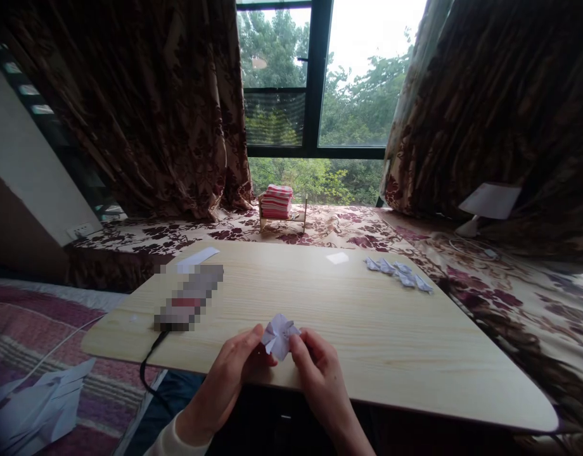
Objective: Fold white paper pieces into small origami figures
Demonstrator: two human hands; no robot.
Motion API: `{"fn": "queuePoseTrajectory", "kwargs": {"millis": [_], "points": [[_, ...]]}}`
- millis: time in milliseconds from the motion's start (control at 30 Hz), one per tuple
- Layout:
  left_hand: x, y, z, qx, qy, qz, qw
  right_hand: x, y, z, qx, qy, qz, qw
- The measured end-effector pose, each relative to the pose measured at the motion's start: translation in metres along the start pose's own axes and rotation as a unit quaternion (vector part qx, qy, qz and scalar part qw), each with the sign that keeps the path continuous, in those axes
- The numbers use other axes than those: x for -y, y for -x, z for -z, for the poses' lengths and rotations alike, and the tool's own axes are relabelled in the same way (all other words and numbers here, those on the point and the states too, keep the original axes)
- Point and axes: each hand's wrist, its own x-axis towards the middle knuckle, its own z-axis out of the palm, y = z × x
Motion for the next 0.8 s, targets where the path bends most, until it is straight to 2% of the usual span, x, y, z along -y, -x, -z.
{"fn": "queuePoseTrajectory", "kwargs": {"millis": [267, 500, 600, 700, 800], "points": [[0.005, 0.001, -0.005, -0.016, -0.034, -0.006, 0.999, -0.006, -0.001, -0.001, 0.004, -0.005, -0.013, 1.000], [0.005, 0.000, -0.006, -0.059, -0.007, -0.019, 0.998, 0.004, -0.002, 0.000, 0.074, 0.006, -0.003, 0.997], [0.004, 0.000, -0.008, -0.044, -0.026, -0.027, 0.998, 0.003, -0.003, 0.001, 0.073, 0.005, -0.005, 0.997], [0.003, 0.001, -0.011, -0.012, -0.093, -0.039, 0.995, -0.001, -0.004, 0.002, 0.042, -0.004, -0.018, 0.999], [0.002, 0.002, -0.012, -0.007, -0.147, -0.048, 0.988, -0.003, -0.005, 0.001, 0.042, -0.016, -0.012, 0.999]]}}
